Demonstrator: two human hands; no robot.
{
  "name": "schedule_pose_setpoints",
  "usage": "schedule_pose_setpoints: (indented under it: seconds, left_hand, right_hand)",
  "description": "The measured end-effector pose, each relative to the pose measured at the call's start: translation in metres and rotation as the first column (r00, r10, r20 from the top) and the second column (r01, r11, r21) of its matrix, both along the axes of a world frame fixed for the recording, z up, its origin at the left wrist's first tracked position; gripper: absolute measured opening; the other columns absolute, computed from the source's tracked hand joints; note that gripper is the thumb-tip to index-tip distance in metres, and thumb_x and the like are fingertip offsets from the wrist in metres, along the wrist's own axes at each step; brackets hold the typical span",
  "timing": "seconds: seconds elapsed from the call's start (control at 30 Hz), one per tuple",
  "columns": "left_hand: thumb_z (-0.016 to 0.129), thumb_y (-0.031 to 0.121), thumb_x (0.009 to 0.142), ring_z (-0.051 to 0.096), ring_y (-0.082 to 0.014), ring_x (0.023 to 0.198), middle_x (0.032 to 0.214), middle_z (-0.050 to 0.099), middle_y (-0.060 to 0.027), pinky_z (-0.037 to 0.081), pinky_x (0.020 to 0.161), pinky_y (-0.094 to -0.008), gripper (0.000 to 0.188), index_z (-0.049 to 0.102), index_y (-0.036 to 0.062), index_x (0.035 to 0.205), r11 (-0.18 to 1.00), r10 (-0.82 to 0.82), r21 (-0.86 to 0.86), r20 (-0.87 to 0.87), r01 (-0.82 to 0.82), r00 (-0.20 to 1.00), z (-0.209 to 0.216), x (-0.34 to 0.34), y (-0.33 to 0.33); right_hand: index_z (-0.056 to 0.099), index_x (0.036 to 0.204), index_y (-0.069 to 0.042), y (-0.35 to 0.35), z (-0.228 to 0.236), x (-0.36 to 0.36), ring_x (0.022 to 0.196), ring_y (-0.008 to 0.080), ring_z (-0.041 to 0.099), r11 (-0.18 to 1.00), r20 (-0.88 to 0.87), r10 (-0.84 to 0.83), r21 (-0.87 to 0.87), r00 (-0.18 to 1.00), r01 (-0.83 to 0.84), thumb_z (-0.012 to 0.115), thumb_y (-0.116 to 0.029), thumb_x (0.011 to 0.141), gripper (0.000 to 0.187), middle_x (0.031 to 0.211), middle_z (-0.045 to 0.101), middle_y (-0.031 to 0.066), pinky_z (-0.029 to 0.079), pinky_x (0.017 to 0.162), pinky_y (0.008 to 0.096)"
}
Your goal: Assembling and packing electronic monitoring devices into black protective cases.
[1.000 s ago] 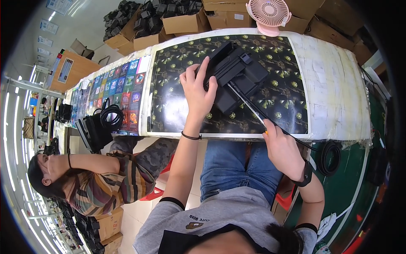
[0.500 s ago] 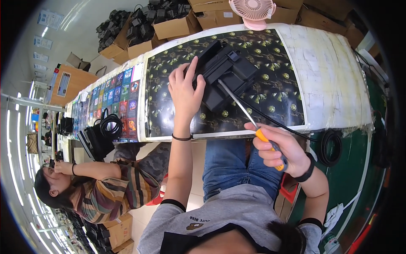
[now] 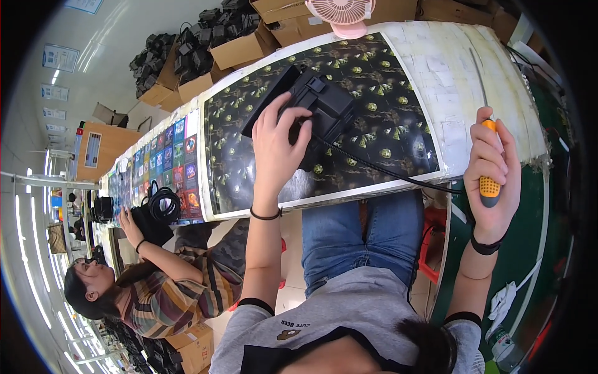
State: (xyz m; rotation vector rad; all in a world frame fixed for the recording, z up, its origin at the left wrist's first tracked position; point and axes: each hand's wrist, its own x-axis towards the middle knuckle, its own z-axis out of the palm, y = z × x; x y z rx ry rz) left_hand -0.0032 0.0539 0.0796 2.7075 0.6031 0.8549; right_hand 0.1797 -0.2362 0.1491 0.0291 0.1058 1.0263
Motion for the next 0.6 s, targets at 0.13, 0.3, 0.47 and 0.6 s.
schedule_pose_setpoints:
  seconds: [0.13, 0.3, 0.47, 0.6]
  left_hand:
    - [0.075, 0.027, 0.082, 0.066, -0.0359, 0.102, 0.141, 0.05, -0.0155, 0.053, 0.086, -0.0443, 0.043, 0.064, 0.0165, 0.123, 0.993, 0.118, 0.017, -0.031, -0.118, 0.993, 0.013, 0.03, 0.002]
    - [0.08, 0.026, 0.077, 0.069, -0.0241, 0.092, 0.14, 0.05, -0.0094, 0.057, 0.074, -0.0346, 0.052, 0.065, 0.0176, 0.126, 0.999, 0.035, 0.038, 0.028, -0.036, 0.999, 0.009, 0.03, 0.0]
    - [0.084, 0.015, 0.065, 0.068, -0.0261, 0.097, 0.122, 0.064, -0.0082, 0.056, 0.079, -0.0343, 0.051, 0.074, 0.017, 0.115, 0.974, -0.145, 0.205, 0.25, 0.094, 0.957, 0.001, -0.005, -0.019]
    - [0.087, 0.02, 0.061, 0.067, -0.0276, 0.095, 0.12, 0.067, -0.01, 0.054, 0.081, -0.036, 0.05, 0.076, 0.0168, 0.109, 0.939, -0.242, 0.302, 0.232, 0.167, 0.942, -0.003, -0.017, -0.037]
  right_hand:
    - [0.047, 0.128, -0.002, 0.003, -0.003, -0.004, 0.057, 0.0074, 0.041, 1.0, 0.09, -0.011, -0.017, 0.996, 0.013, 0.04, -0.018, 0.108, 0.026, 0.081, 0.042, 0.0023, 0.041, 0.047, 0.0215]
    - [0.049, 0.124, -0.011, 0.018, -0.024, 0.0, 0.057, 0.0051, 0.041, 0.99, 0.287, 0.088, -0.134, 0.954, -0.051, 0.044, -0.018, 0.107, 0.02, 0.079, 0.041, 0.0, 0.036, 0.045, 0.0197]
    - [0.05, 0.118, -0.014, 0.062, -0.05, -0.001, 0.068, 0.0031, 0.05, 0.792, 0.773, 0.176, -0.479, 0.61, 0.379, 0.054, -0.019, 0.103, 0.016, 0.098, 0.061, 0.0016, 0.041, 0.05, 0.0169]
    - [0.05, 0.113, -0.014, 0.073, -0.077, -0.001, 0.078, 0.0018, 0.053, 0.737, 0.862, 0.334, -0.491, 0.382, 0.465, 0.058, -0.017, 0.101, 0.015, 0.118, 0.067, 0.0053, 0.044, 0.053, 0.016]
